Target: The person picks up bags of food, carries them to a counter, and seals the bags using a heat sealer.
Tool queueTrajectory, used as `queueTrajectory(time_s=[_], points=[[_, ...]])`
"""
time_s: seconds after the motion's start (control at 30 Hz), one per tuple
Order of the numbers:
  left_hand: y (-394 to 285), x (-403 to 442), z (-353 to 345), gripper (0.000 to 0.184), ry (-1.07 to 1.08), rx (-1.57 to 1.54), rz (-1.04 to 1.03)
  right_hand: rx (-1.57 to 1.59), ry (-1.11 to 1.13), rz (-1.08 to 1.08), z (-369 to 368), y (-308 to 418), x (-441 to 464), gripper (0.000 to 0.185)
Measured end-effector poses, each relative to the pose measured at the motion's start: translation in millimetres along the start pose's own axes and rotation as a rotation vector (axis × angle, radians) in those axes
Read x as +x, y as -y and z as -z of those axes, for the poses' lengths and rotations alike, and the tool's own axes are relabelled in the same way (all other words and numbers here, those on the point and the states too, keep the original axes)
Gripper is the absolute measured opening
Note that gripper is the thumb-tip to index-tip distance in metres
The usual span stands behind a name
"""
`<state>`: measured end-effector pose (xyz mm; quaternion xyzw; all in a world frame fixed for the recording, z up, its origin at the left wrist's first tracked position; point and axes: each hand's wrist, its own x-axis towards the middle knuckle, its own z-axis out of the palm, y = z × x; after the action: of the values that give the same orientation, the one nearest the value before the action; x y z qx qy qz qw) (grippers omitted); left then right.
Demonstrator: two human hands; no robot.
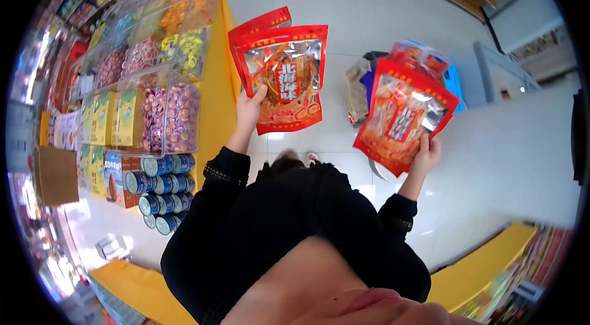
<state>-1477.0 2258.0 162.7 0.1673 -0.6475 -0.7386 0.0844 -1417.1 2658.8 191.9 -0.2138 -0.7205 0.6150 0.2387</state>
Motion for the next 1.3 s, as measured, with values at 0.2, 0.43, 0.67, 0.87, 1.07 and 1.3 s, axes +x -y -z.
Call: queueTrajectory(time_s=[0.2, 0.43, 0.67, 0.87, 1.07, 1.3], points=[[-41, 110, -26, 0.019, -0.111, -0.106, -0.058, 0.556, 0.087, 0.154, -118, 42, 172, 0.006], [-43, 287, -117, 0.018, 0.084, -0.103, -0.013, 0.313, -0.129, 0.076, -167, 60, 252, 0.004], [-51, 452, -316, 0.029, 0.584, -0.081, 0.167, -0.052, -0.565, 0.008, -199, 42, 315, 0.008], [-67, 533, -526, 0.028, 0.794, -0.179, 0.274, 0.137, -0.864, -0.070, -187, 5, 434, 0.007], [-56, 618, -666, 0.029, 0.833, -0.036, 0.271, -0.227, -1.044, -0.127, -188, 6, 584, 0.014], [-26, 710, -842, 0.029, 0.882, 0.009, 0.273, 0.345, -1.168, -0.076, -150, 17, 724, 0.004]])
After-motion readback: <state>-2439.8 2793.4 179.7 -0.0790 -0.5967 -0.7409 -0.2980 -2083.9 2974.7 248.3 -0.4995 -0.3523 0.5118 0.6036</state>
